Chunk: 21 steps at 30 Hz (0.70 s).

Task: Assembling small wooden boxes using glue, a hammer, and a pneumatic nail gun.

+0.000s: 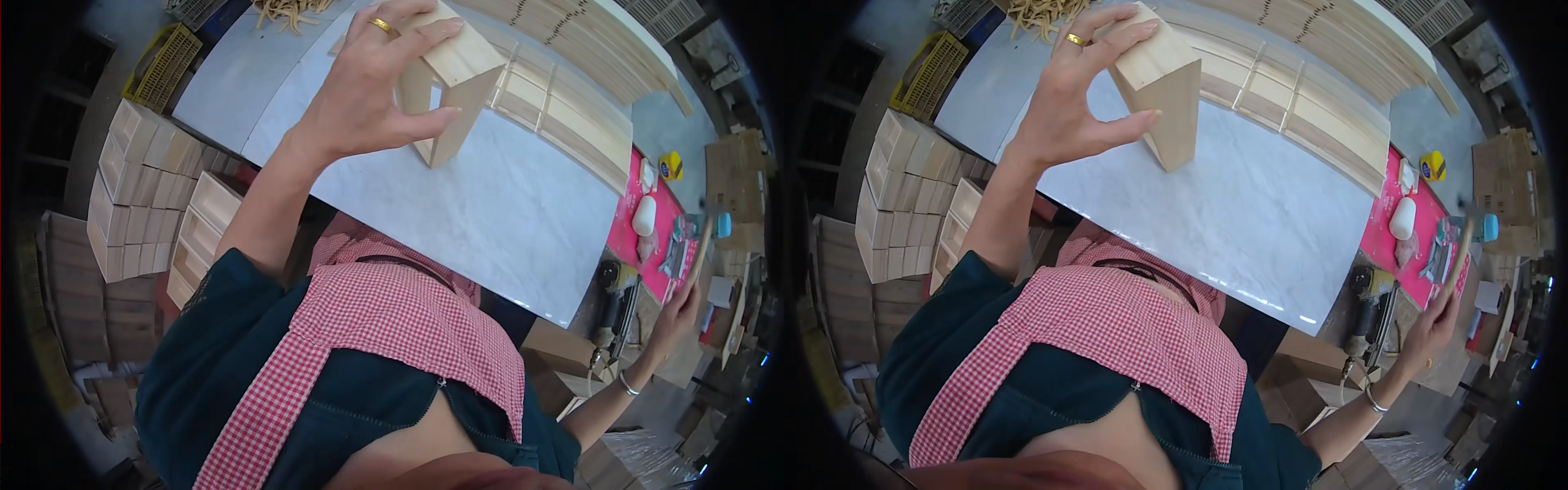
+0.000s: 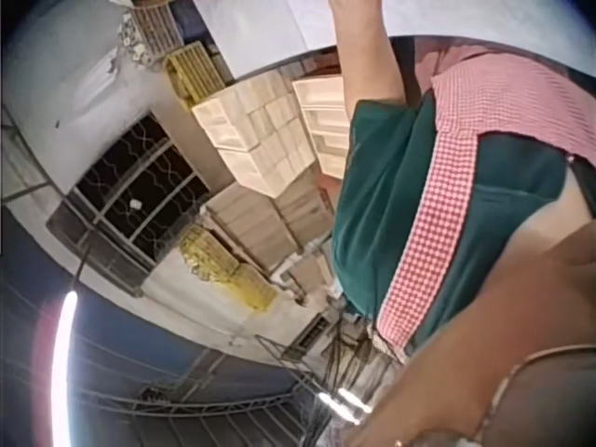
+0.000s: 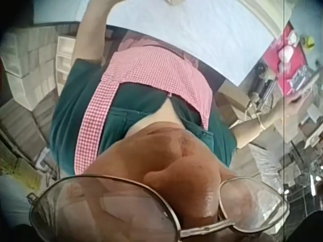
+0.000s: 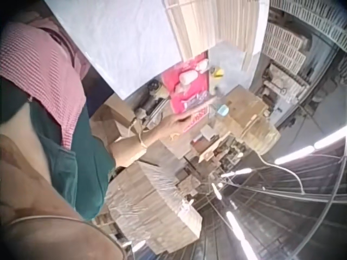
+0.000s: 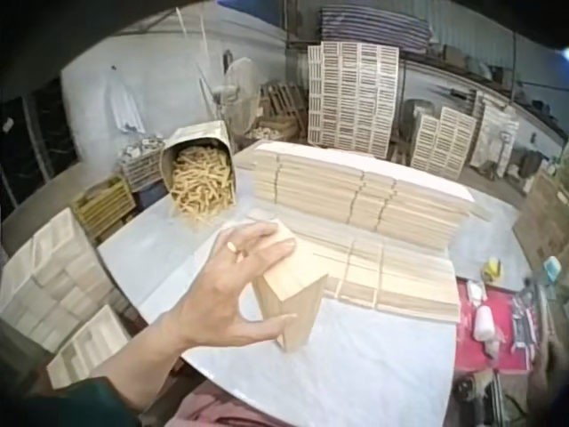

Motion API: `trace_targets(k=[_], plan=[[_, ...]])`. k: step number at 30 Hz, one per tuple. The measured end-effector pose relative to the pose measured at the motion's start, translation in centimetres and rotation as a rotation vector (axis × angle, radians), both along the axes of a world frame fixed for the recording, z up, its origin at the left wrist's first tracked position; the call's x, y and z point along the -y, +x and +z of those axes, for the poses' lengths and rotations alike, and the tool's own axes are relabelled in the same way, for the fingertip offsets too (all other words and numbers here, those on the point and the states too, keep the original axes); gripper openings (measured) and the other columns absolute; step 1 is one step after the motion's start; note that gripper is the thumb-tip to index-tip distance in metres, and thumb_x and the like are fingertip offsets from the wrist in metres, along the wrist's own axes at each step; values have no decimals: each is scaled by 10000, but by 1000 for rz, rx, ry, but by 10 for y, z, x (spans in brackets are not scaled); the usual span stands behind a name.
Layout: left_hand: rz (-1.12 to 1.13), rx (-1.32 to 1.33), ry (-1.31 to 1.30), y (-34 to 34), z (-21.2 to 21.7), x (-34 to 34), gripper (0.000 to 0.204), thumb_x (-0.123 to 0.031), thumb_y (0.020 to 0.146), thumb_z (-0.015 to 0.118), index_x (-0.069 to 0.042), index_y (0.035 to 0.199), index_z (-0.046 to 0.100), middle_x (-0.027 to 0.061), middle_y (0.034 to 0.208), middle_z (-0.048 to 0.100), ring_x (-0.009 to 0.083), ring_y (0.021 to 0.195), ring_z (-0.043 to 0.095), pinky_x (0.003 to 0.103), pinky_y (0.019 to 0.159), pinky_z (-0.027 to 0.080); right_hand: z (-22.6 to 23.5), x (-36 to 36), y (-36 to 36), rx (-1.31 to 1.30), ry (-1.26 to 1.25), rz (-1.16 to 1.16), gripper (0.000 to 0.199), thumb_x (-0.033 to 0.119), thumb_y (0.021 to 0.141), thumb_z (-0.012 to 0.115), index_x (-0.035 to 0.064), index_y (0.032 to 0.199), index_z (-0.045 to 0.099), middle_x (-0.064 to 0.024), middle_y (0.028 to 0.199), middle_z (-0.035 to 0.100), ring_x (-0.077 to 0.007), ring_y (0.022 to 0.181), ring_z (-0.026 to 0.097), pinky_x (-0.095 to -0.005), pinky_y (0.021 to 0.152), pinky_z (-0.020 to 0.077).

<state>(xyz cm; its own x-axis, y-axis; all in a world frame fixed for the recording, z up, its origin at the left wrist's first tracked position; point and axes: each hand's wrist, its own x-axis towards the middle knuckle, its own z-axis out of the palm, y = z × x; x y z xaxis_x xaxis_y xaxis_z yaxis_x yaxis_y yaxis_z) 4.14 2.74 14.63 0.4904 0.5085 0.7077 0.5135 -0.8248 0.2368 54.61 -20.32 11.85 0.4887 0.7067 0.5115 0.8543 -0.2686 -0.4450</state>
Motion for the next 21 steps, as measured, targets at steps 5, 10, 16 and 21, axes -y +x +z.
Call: trace_targets(k=[5,10,16,21], plan=[[6,53,28,4,-7,-3,742,-286,719,821,-30,1367,567,226,1409,476,387,1282,457,484,1096,370,50,-66,-154,-142,-91,450,250,66,1004,581,31,1251,597,-41,891,625,-111,665,507,-264,604,422],[16,-30,23,7,-7,-6,732,-315,739,802,-23,1367,565,231,1423,467,391,1290,448,491,1107,354,68,-95,-200,212,-83,652,372,20,944,657,36,1312,606,-71,926,679,-132,644,547,-257,573,445],[-27,35,26,6,-15,-12,733,-332,748,794,-17,1368,563,239,1433,464,396,1302,436,500,1118,336,71,-109,-211,355,143,687,429,0,943,651,48,1367,610,-91,993,720,-144,664,592,-258,564,471],[-41,50,15,7,-15,-14,742,-330,745,797,-19,1376,561,238,1432,470,396,1309,430,504,1125,325,71,-111,-214,422,28,664,441,0,943,652,45,1380,609,-102,1069,737,-144,695,618,-246,574,484]])
